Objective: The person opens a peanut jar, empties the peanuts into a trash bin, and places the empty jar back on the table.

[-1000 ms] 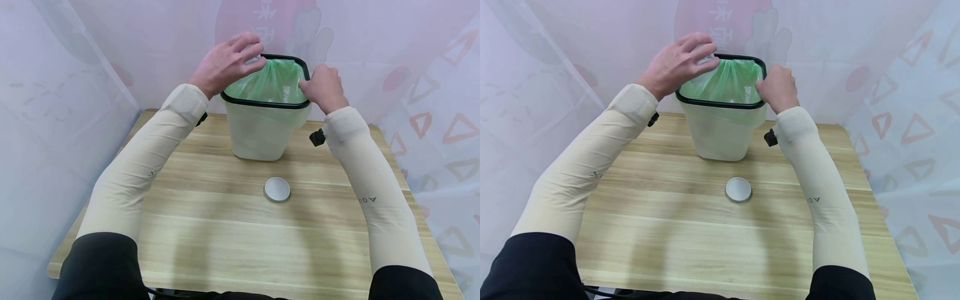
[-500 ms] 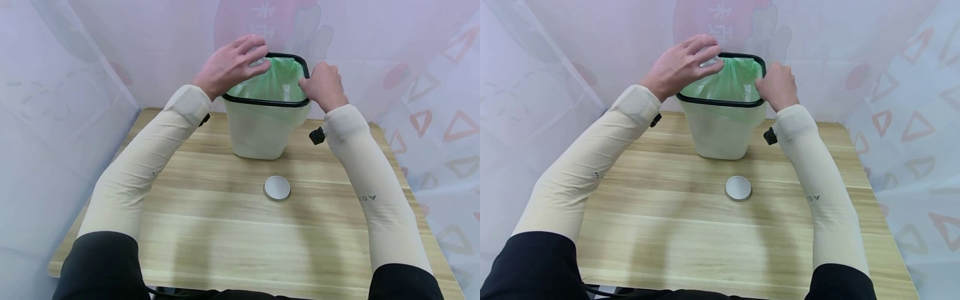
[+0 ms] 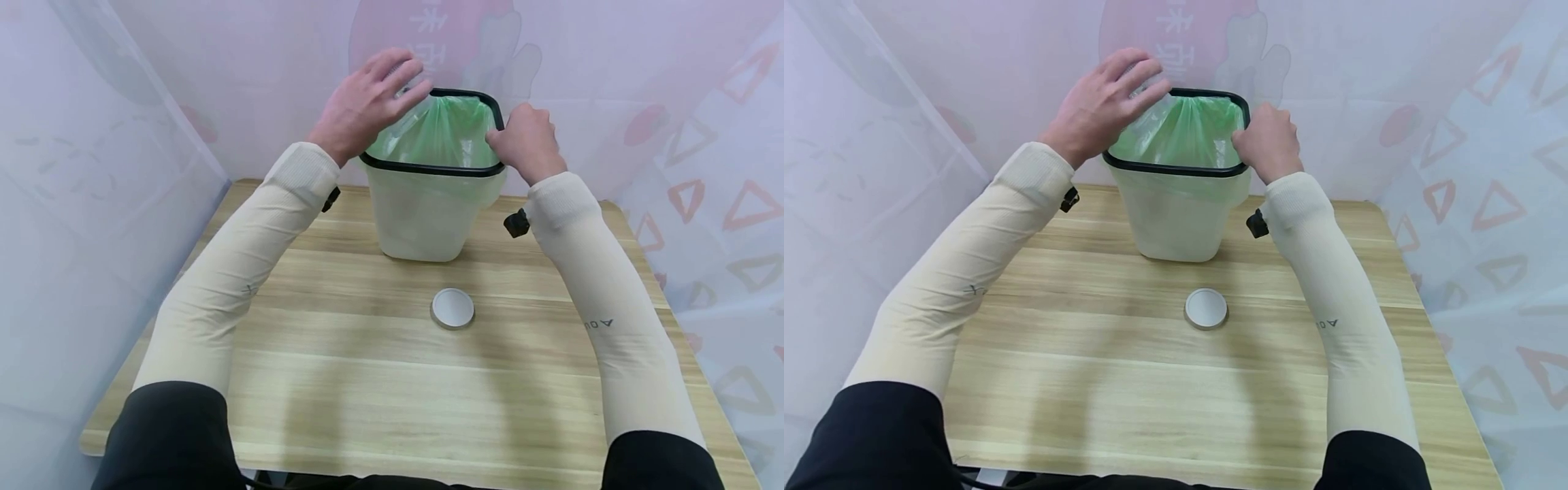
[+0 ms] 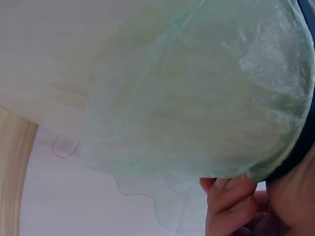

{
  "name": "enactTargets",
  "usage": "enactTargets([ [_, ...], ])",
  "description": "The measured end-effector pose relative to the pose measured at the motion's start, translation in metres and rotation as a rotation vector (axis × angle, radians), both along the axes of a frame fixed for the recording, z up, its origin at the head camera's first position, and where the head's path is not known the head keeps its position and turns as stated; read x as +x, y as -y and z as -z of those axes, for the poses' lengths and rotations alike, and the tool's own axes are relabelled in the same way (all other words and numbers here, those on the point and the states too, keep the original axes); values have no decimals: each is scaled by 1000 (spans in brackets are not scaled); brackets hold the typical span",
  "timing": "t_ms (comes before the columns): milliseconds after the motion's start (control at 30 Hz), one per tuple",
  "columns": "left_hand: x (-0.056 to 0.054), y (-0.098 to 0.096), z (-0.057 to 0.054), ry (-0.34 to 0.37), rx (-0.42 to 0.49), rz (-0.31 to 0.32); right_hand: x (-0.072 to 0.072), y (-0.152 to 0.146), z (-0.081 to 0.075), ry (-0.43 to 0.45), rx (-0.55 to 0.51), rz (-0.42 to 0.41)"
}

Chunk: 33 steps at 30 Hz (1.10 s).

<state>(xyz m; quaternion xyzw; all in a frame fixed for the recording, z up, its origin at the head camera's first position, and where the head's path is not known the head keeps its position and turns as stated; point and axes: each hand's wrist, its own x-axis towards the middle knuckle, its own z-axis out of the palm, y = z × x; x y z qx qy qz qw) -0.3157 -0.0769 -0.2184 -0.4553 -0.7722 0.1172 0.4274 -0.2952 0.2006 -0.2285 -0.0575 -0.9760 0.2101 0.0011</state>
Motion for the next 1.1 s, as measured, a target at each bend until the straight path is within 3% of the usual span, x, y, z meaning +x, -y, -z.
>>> enactTargets([
  [133, 1, 1, 1, 53, 55, 8, 0, 0, 0, 3, -1, 1],
  [267, 3, 0, 2, 151, 127, 16, -1, 0, 1, 2, 1, 3],
  [667, 11, 0, -3, 546, 352, -36, -2, 1, 3, 6, 0, 6],
  [1100, 22, -5, -3, 749, 633, -57, 0, 0, 2, -7, -2, 4],
])
